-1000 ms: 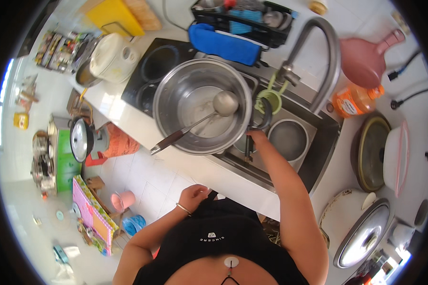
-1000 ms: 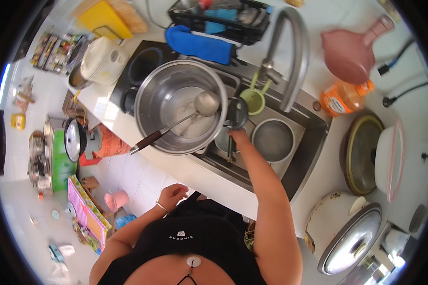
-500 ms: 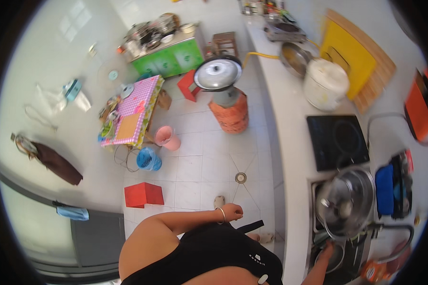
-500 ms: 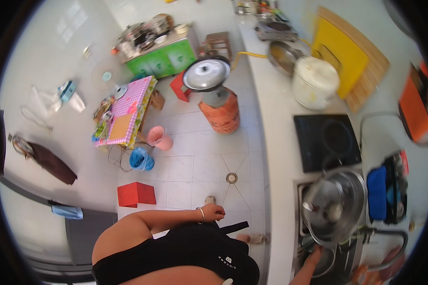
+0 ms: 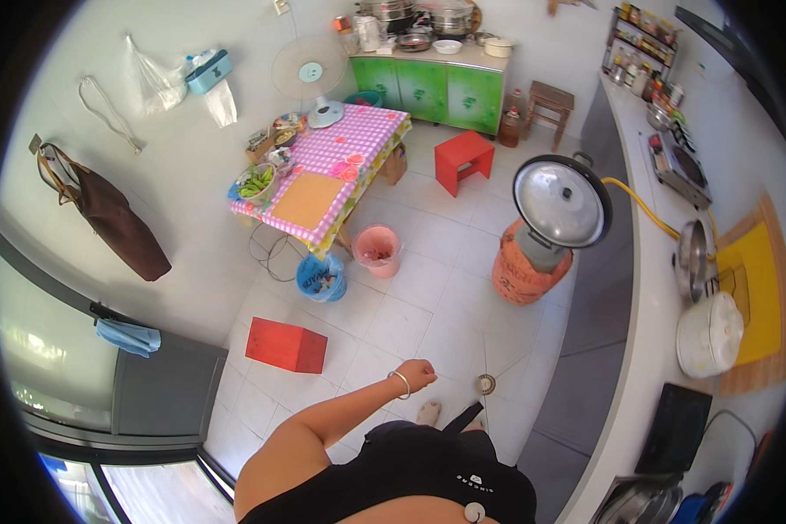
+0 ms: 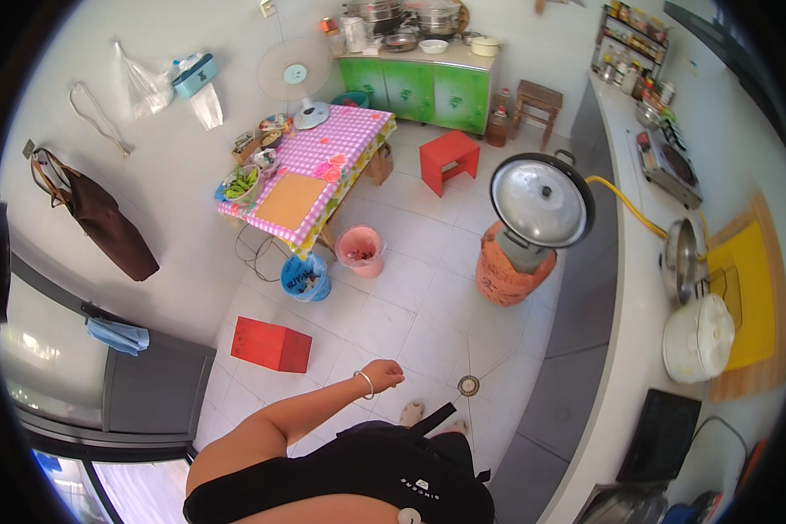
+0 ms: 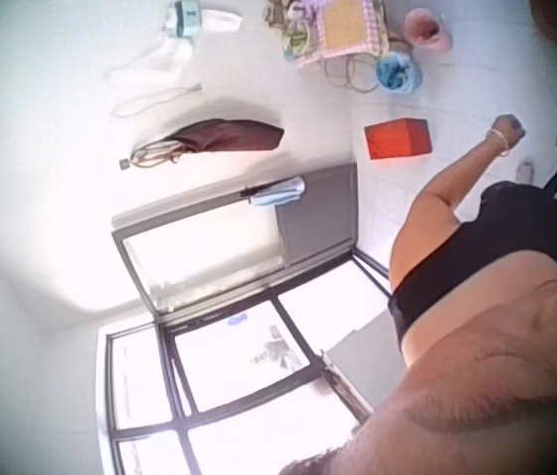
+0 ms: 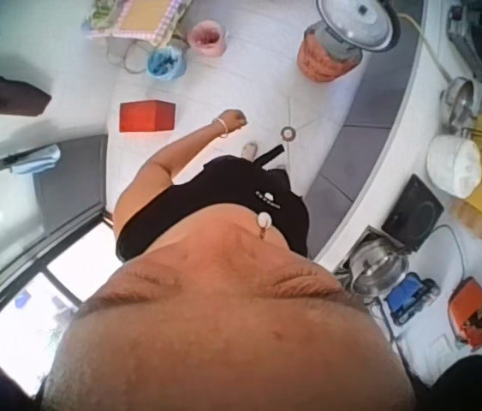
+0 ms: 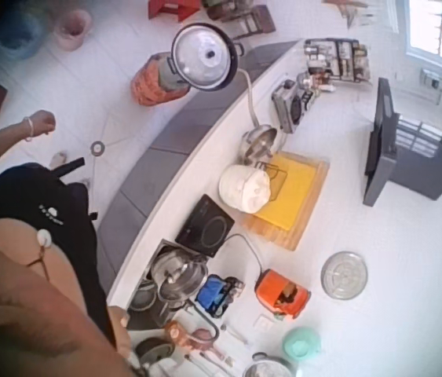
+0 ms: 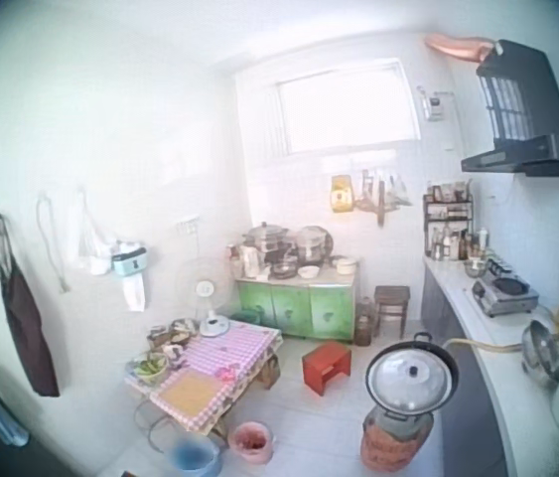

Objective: The person rinses a cleaver and a ladle, pours liquid from a pot into an outdoor drain, and wipes down countertops and a stove with a cloth before washing a bowl in the sink.

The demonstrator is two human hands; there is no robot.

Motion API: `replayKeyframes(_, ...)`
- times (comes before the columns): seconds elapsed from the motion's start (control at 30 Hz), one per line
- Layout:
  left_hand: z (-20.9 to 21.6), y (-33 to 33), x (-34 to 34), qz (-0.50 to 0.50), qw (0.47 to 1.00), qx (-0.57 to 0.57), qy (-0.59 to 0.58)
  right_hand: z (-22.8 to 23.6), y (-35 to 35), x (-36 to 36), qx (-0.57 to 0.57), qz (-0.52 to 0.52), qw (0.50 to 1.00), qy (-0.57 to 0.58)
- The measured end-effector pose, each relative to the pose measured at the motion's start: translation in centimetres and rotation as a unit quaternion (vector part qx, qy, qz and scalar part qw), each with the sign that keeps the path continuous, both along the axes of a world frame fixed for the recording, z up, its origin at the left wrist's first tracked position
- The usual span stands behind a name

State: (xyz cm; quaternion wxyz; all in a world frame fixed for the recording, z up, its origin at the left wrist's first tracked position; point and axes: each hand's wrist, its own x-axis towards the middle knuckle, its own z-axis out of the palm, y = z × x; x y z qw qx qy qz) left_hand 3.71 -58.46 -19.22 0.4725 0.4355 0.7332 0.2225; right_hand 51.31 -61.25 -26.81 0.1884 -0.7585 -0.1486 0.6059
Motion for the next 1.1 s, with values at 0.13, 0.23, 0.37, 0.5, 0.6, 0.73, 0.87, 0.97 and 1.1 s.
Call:
replayKeyframes(0.13,-1.6,4.8,-1.8,-0.046,0.995,0.078,0.052,-1.5,5.0,-7.8,-0.066,0.069,0.995,0.035)
replayKeyframes(0.23,-0.8,9.0,-3.9,-0.090,0.993,0.037,0.060,-2.8,9.1,-11.2,-0.105,0.087,0.990,0.039)
replayKeyframes(0.37,-5.0,10.9,-11.7,-0.089,0.989,0.038,0.108,-2.1,16.6,-13.9,-0.110,0.103,0.988,0.046)
replayKeyframes(0.5,-10.0,6.3,-24.9,-0.293,0.905,-0.045,0.306,1.4,27.7,-18.7,-0.031,0.168,0.980,0.098)
replayKeyframes(0.6,-10.1,2.9,-31.3,-0.222,0.883,-0.218,0.353,7.6,38.5,-27.0,0.087,0.284,0.931,0.213)
replayKeyframes(0.73,-12.6,-2.3,-35.6,-0.041,0.933,-0.243,0.264,15.3,47.0,-38.8,0.151,0.358,0.890,0.239)
replayKeyframes(0.87,-14.6,1.2,-40.1,0.152,0.920,-0.356,0.058,14.9,50.6,-46.4,0.138,0.346,0.897,0.239)
replayKeyframes(0.97,-16.2,7.0,-46.3,0.233,0.908,-0.347,-0.025,17.4,50.7,-51.7,0.147,0.310,0.908,0.240)
replayKeyframes(1.1,-17.4,18.1,-56.5,0.354,0.897,-0.231,-0.130,20.5,52.5,-56.4,0.167,0.313,0.898,0.260)
